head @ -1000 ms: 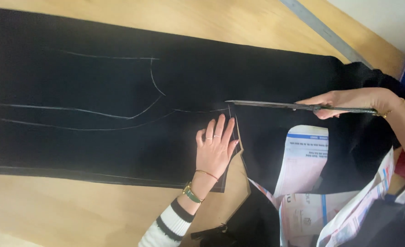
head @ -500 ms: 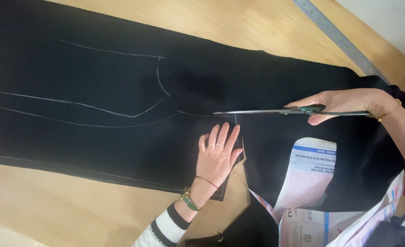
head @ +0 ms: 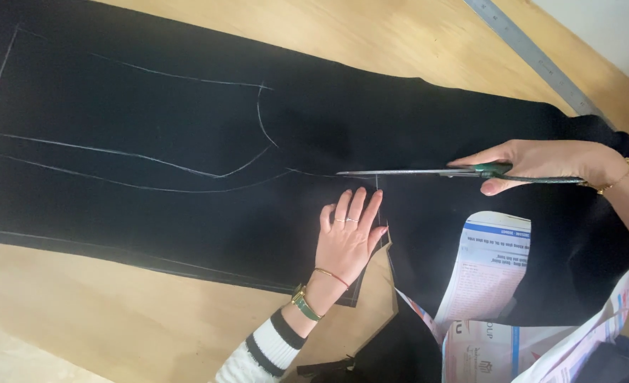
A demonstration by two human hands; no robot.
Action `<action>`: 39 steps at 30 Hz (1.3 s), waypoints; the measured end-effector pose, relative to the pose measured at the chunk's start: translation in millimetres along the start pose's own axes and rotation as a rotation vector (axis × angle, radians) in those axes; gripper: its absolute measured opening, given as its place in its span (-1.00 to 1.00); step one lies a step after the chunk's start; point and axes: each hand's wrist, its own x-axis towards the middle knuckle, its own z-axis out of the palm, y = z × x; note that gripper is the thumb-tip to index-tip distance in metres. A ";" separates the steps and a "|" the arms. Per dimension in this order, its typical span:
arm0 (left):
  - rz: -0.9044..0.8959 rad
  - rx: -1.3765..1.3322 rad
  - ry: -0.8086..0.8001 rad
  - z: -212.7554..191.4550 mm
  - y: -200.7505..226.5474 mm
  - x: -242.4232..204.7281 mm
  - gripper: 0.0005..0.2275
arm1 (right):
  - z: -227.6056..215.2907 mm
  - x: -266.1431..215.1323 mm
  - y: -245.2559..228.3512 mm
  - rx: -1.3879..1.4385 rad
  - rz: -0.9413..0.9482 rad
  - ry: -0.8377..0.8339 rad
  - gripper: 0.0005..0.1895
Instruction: The person uses large scissors to cut a piece of black fabric laid out on a wooden table. They follow white chalk lines drawn on the fabric, cutting out a pattern piece. The person adjusts the fabric and the cut piece during the process.
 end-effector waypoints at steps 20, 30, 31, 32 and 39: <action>-0.002 -0.081 0.025 1.6 1.4 -0.6 -0.47 | 20.1 7.5 -17.6 -0.122 0.026 0.055 -0.20; 0.005 -0.106 0.006 6.2 1.5 -1.9 -0.52 | 31.3 -0.3 -25.4 -0.050 0.039 0.092 -0.08; 0.005 -0.103 -0.003 6.0 1.6 -1.7 -0.51 | 31.8 -1.1 -27.3 -0.031 0.051 0.110 -0.16; 0.005 -0.100 -0.011 5.9 1.4 -1.6 -0.51 | 32.5 -2.0 -29.3 -0.011 0.063 0.129 -0.23; 0.011 -0.092 0.001 4.8 1.4 -1.6 -0.51 | 33.5 -2.2 -21.2 -0.019 0.021 0.111 -0.41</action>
